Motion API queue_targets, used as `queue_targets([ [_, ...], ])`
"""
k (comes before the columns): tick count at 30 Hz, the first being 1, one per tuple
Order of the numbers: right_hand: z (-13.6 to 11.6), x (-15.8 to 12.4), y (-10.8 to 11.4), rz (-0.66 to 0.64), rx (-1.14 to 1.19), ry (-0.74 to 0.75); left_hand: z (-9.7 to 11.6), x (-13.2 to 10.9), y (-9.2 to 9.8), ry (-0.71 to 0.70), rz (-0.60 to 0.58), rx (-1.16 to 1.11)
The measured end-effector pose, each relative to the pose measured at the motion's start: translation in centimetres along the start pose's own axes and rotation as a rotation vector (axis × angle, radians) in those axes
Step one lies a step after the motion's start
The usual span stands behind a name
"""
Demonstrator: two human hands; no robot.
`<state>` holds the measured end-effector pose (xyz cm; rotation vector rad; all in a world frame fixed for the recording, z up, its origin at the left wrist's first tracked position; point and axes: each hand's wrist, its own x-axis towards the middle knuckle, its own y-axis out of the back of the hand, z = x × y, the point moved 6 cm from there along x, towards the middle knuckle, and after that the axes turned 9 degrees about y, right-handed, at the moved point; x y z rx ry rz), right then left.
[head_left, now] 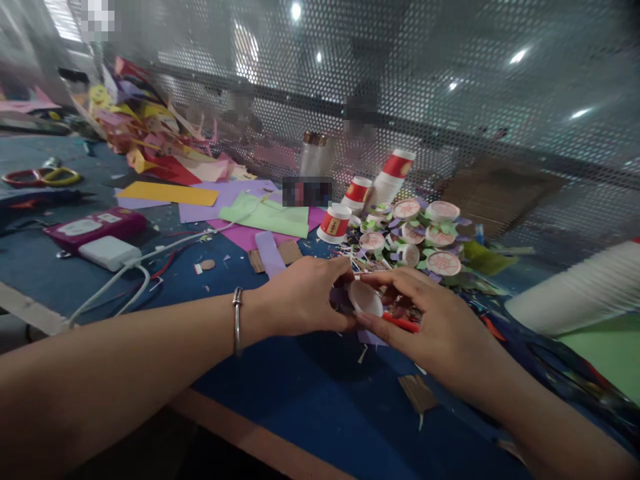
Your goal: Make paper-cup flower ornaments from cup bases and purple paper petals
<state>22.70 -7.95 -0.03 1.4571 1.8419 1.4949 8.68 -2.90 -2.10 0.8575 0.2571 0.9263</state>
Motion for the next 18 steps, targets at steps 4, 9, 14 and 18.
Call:
queue_targets([
  [4,0.0,0.1,0.0,0.005,0.003,0.005,-0.5,0.1,-0.3,0.039,-0.048,-0.105],
  [9,0.0,-0.3,0.4,0.028,0.002,-0.007,-0.9,0.3,-1.4,0.142,-0.229,-0.584],
  [14,0.1,-0.7,0.8,0.054,-0.007,0.016,-0.3,0.1,-2.2,0.316,-0.429,-1.117],
  [18,0.4,-0.8,0.7,0.082,0.003,0.029,-0.6,0.1,-2.3,0.378,-0.426,-1.173],
])
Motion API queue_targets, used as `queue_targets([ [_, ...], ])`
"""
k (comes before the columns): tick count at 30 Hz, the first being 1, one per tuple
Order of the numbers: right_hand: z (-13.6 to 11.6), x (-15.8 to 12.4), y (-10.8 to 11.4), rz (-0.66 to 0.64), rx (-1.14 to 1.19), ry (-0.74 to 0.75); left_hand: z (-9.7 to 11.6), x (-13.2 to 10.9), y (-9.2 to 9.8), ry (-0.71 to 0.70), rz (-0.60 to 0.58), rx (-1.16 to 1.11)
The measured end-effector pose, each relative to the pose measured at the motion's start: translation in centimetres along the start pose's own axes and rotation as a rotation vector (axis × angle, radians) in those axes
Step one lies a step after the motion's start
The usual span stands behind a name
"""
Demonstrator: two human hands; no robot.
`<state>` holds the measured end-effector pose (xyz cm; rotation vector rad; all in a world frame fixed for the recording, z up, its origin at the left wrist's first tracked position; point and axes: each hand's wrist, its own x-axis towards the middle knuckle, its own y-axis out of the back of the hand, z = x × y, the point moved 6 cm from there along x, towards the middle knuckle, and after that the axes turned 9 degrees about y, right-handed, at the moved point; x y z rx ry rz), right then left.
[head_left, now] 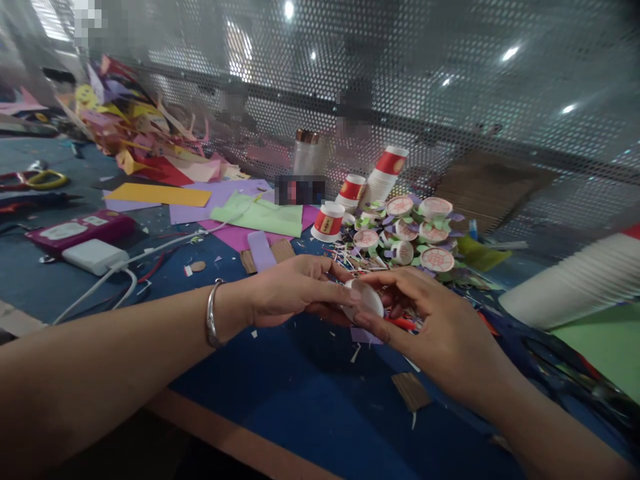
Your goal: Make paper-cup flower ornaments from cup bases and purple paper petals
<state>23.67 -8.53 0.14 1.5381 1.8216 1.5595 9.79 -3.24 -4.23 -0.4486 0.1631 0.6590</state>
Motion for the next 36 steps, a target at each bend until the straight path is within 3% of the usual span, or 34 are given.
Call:
queue_targets([
  [7,-0.3,-0.5,0.3,0.06,-0.038,0.093,0.1,0.1,0.4,-0.032,0.052,0.026],
  [16,-0.2,-1.2,0.9,0.115,-0.049,0.139,0.1,0.0,0.1,-0.041,-0.025,-0.042],
  [26,-0.5,-1.2,0.7,0.095,-0.033,0.147,-0.4,0.2,-0.4,-0.052,0.018,-0.046],
  [32,-0.6,-1.1,0.4,0.066,-0.02,0.143,-0.4,0.2,-1.1,-0.08,-0.014,-0.063],
  [36,-0.8,-1.2,0.4,0.063,-0.031,0.151,-0.5,0.0,-1.1,-0.064,0.102,-0.053],
])
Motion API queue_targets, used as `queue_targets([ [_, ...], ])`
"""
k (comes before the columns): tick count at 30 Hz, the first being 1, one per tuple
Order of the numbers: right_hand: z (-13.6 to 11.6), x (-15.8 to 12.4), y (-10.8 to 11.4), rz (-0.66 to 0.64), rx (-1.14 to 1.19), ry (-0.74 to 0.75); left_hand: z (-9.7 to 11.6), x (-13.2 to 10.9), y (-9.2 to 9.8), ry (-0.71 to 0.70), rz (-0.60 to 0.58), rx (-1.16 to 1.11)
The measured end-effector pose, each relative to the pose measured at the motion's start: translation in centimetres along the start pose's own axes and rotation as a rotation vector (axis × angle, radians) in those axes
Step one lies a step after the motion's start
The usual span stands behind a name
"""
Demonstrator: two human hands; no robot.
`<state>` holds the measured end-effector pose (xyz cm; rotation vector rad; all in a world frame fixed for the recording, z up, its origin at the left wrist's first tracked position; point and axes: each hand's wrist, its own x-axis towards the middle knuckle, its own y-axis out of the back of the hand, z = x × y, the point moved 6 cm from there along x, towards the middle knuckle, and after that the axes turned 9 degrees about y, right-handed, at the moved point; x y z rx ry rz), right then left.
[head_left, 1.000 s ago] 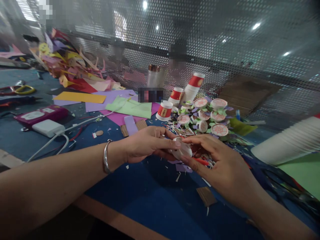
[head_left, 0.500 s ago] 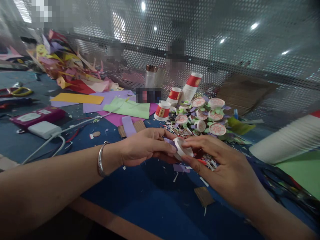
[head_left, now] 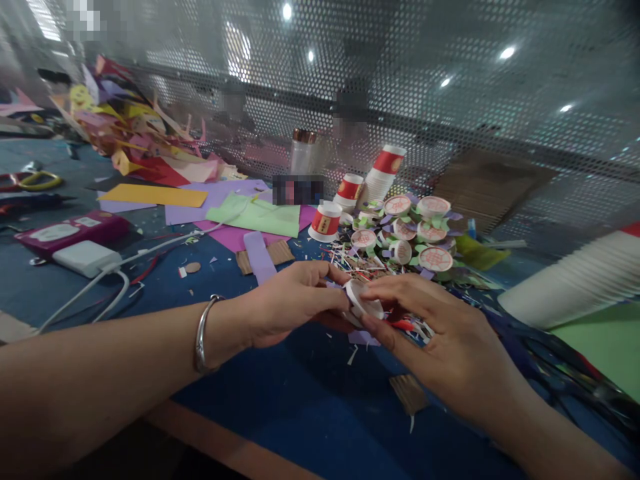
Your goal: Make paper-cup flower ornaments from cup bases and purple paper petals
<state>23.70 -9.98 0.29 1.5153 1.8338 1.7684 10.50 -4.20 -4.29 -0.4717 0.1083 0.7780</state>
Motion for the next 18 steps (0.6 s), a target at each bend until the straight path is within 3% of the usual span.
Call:
queue_targets([
  [4,-0.1,-0.13,0.02,0.008,0.007,0.005,-0.12,-0.31,0.15,0.006,0.123,0.062],
  [18,-0.71,-0.03,-0.11,0.036,0.01,0.075,0.2,-0.6,0.13,-0.077,0.173,0.215],
])
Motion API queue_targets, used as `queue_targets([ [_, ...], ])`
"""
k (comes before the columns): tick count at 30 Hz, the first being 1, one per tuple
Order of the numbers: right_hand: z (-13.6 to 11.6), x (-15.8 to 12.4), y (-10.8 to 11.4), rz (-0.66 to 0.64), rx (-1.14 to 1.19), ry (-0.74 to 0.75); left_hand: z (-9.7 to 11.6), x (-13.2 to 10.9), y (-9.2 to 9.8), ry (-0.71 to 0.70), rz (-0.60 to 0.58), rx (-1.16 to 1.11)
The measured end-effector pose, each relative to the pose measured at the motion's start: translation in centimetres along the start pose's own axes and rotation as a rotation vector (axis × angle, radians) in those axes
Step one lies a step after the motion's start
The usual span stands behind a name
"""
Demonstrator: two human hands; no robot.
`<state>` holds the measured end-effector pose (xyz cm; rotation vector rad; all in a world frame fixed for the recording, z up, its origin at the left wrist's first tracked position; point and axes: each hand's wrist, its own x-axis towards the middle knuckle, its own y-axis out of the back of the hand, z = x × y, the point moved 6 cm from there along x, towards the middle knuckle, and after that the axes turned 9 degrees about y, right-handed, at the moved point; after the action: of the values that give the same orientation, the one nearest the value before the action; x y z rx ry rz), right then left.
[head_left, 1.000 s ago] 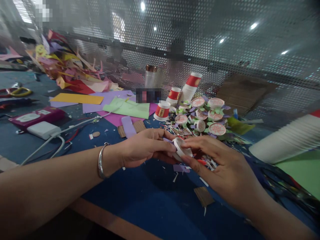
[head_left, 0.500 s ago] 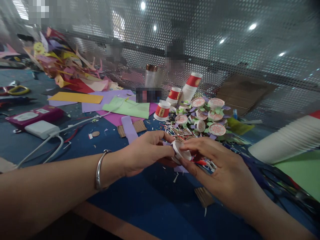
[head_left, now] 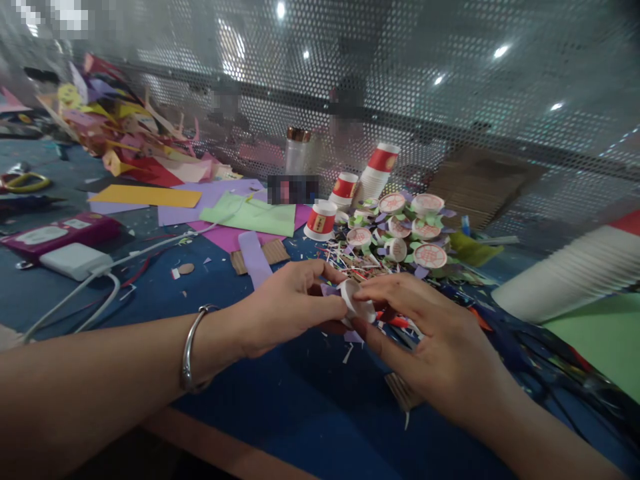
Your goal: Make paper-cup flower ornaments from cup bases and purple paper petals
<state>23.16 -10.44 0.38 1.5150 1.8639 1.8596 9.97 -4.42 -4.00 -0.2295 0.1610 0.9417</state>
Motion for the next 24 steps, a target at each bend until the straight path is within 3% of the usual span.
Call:
queue_targets([
  [9,-0.13,-0.23,-0.05,0.015,0.015,-0.013,-0.24,-0.04,0.26,-0.036,0.042,0.121],
  [24,-0.12,-0.31,-0.33,0.054,-0.044,-0.02,0.05,-0.13,-0.16,-0.061,0.005,-0.003],
])
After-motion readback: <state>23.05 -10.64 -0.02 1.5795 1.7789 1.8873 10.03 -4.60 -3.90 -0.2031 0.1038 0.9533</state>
